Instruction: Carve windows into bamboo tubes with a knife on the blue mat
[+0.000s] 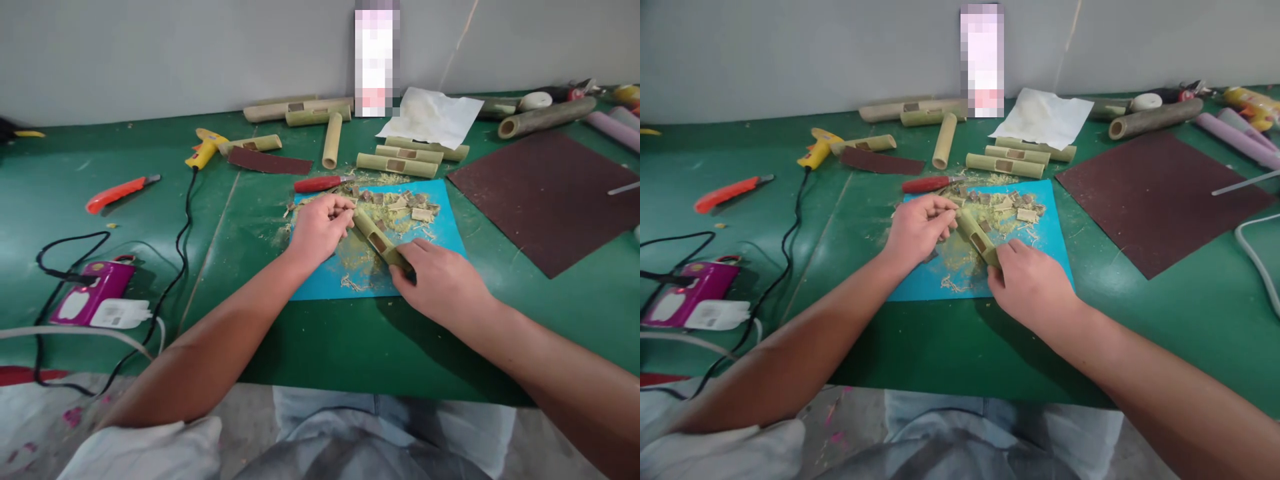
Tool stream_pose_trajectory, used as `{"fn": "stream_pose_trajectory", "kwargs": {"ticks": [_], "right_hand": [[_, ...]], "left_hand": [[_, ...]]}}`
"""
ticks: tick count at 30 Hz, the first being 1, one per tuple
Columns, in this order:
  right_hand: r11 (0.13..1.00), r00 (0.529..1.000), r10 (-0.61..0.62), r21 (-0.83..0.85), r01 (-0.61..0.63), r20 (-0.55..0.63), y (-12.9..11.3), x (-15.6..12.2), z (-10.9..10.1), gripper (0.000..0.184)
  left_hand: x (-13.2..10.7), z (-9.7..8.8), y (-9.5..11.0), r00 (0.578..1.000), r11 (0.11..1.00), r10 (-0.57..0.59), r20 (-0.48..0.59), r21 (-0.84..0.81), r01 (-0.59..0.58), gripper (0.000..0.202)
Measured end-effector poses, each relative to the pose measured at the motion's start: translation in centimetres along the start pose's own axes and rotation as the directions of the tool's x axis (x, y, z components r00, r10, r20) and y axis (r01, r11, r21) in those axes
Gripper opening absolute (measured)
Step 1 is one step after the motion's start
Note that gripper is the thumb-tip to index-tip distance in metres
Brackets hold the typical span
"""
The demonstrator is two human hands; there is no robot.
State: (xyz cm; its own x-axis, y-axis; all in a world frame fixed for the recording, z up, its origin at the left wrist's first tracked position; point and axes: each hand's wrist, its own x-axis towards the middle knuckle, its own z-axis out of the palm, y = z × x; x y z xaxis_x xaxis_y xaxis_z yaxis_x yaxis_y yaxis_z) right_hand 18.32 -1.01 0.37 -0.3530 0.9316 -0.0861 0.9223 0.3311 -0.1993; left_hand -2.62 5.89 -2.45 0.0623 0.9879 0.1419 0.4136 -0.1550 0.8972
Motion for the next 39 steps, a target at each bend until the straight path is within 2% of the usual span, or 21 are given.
{"fn": "stream_pose_trajectory", "kwargs": {"ticks": [4, 8, 11, 17, 21, 28, 39], "right_hand": [[1.000, 1.000, -0.009, -0.001, 0.009, -0.009, 0.08, -0.08, 0.06, 0.024], [1.000, 1.000, -0.010, 0.003, 0.010, -0.029, 0.33, -0.03, 0.18, 0.023], [1.000, 0.999, -0.012, 0.005, 0.013, -0.046, 0.45, 0.04, 0.25, 0.024], [1.000, 0.999, -0.020, 0.017, 0.021, -0.046, 0.32, -0.01, 0.13, 0.025], [0.999, 0.999, -0.029, 0.021, 0.030, -0.039, 0.30, -0.06, 0.12, 0.024], [0.999, 0.999, -0.025, 0.021, 0.026, -0.036, 0.28, -0.16, 0.13, 0.023], [1.000, 1.000, -0.016, 0.008, 0.016, -0.018, -0.01, -0.15, -0.25, 0.022]], "left_hand": [[0.05, -0.07, -0.22, 0.992, 0.982, 0.118, -0.037, 0.152, -0.111, 0.007], [0.06, -0.27, -0.33, 0.963, 0.927, 0.264, -0.053, 0.290, -0.238, 0.007], [-0.01, -0.39, -0.20, 0.946, 0.901, 0.316, -0.065, 0.332, -0.278, 0.008], [0.00, -0.22, -0.22, 0.976, 0.968, 0.204, -0.078, 0.168, -0.188, 0.010], [0.26, -0.33, -0.58, 0.984, 0.970, 0.166, -0.062, 0.190, -0.152, 0.010], [0.39, -0.65, -0.69, 0.975, 0.935, 0.210, -0.065, 0.304, -0.181, 0.005], [0.35, -0.74, -0.65, 0.961, 0.920, 0.265, -0.074, 0.317, -0.230, 0.004]]}}
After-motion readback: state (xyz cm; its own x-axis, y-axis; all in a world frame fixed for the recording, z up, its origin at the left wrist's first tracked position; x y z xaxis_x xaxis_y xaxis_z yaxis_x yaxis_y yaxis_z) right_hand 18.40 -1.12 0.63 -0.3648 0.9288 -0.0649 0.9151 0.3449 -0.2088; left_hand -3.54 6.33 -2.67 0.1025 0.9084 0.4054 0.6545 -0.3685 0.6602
